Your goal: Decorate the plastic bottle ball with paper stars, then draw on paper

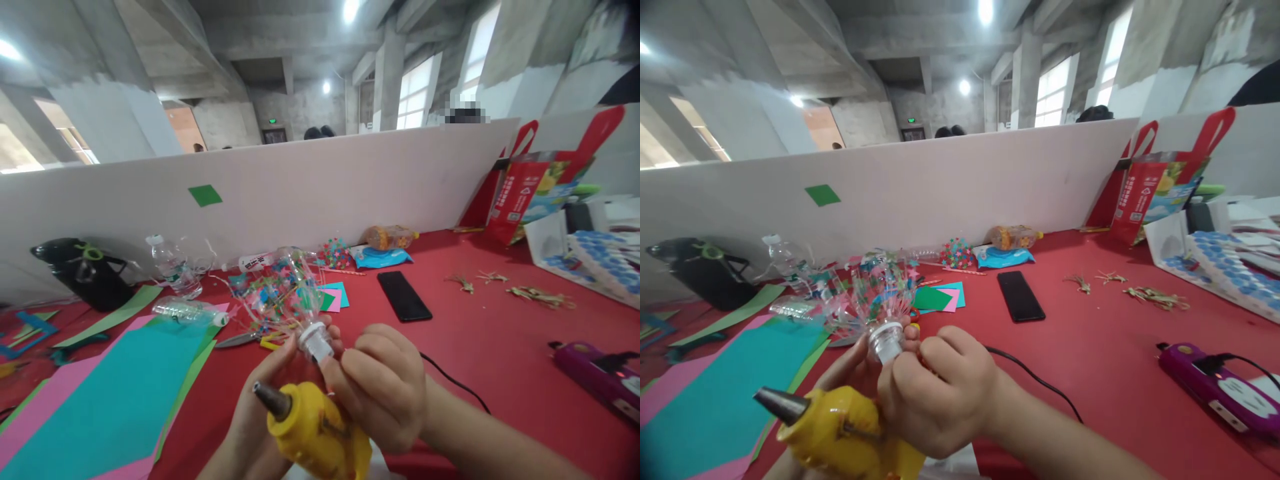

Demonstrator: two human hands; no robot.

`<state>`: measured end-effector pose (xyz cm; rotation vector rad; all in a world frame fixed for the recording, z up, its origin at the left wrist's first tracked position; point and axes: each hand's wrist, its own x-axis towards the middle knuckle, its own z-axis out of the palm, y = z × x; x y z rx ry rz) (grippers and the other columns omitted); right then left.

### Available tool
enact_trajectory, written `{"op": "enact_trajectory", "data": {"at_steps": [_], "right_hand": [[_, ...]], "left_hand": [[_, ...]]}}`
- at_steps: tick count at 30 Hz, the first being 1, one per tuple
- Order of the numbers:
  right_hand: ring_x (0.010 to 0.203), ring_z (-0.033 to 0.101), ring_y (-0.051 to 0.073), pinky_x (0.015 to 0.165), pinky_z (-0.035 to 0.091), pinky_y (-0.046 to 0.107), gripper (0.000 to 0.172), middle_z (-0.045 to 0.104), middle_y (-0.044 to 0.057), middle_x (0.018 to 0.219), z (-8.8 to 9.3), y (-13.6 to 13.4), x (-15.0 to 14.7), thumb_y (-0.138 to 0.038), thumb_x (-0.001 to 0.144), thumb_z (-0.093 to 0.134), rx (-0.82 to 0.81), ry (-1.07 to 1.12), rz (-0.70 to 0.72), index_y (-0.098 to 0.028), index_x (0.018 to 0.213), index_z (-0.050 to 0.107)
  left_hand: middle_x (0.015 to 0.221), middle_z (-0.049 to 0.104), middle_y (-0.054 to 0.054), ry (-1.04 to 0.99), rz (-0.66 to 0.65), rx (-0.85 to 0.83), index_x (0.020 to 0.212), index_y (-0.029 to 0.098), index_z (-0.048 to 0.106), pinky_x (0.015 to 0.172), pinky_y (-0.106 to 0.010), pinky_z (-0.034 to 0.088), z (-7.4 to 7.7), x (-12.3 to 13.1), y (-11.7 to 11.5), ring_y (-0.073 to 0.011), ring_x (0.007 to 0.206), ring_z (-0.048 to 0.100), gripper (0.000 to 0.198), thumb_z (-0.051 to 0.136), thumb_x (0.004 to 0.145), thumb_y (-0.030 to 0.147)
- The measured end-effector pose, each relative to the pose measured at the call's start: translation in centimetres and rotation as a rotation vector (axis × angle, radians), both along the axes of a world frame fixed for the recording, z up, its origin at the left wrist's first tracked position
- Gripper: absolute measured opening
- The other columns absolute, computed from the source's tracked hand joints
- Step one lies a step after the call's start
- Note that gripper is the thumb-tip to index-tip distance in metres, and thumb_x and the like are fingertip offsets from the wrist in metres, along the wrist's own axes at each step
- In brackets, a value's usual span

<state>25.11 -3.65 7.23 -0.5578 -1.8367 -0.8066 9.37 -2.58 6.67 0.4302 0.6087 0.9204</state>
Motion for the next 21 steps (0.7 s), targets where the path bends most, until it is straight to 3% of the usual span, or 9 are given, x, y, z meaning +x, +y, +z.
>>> {"op": "enact_trajectory", "data": {"at_steps": [4, 8, 14, 16, 21], "right_hand": [[0.057, 0.05, 0.014, 0.042, 0.038, 0.03, 0.016, 0.058, 0.002, 0.068, -0.1, 0.1, -0.1, -0.01, 0.083, 0.051, 0.006, -0.013, 0.03, -0.018, 0.074, 0.061], [0.057, 0.05, 0.014, 0.043, 0.038, 0.031, 0.016, 0.059, 0.003, 0.069, -0.4, 0.2, -0.1, -0.011, 0.084, 0.05, 0.003, -0.012, 0.02, -0.016, 0.075, 0.063], [0.056, 0.049, 0.015, 0.045, 0.038, 0.032, 0.015, 0.059, 0.002, 0.066, -0.6, 0.2, 0.1, -0.011, 0.084, 0.049, -0.05, -0.024, 0.019, -0.017, 0.079, 0.062], [0.056, 0.048, 0.015, 0.046, 0.038, 0.031, 0.012, 0.058, 0.002, 0.068, -0.7, 0.2, 0.1, -0.011, 0.084, 0.05, -0.131, 0.054, 0.061, -0.018, 0.084, 0.06], [0.07, 0.053, 0.015, 0.058, 0.047, 0.027, 0.006, 0.054, 0.002, 0.08, -1.2, 0.5, -0.5, -0.017, 0.08, 0.057, -0.543, 0.501, 0.224, -0.021, 0.085, 0.054]], "left_hand": [[0.082, 0.072, -0.006, -0.087, -0.075, -0.027, 0.085, 0.02, 0.072, 0.078, -0.032, 0.055, 0.8, 0.1, 0.1, -0.0269, 0.091, 0.068, 0.014, 0.061, 0.079, 0.026], [0.086, 0.072, -0.009, -0.143, -0.116, -0.019, 0.088, 0.017, 0.071, 0.08, -0.032, 0.054, 0.8, -0.1, 0.3, -0.0269, 0.093, 0.067, 0.017, 0.061, 0.078, 0.026], [0.084, 0.072, -0.009, -0.165, -0.075, -0.073, 0.087, 0.016, 0.07, 0.079, -0.031, 0.054, 1.1, 0.1, 0.2, -0.0239, 0.089, 0.068, 0.017, 0.057, 0.082, 0.025], [0.078, 0.072, -0.008, -0.172, -0.035, -0.11, 0.083, 0.015, 0.069, 0.074, -0.028, 0.055, 1.5, 0.3, 0.2, -0.0209, 0.08, 0.07, 0.019, 0.052, 0.084, 0.022], [0.076, 0.073, -0.008, -0.11, 0.16, -0.151, 0.077, 0.013, 0.068, 0.071, -0.028, 0.057, 2.5, 0.5, 0.2, -0.0175, 0.071, 0.07, 0.028, 0.043, 0.089, 0.015]]}}
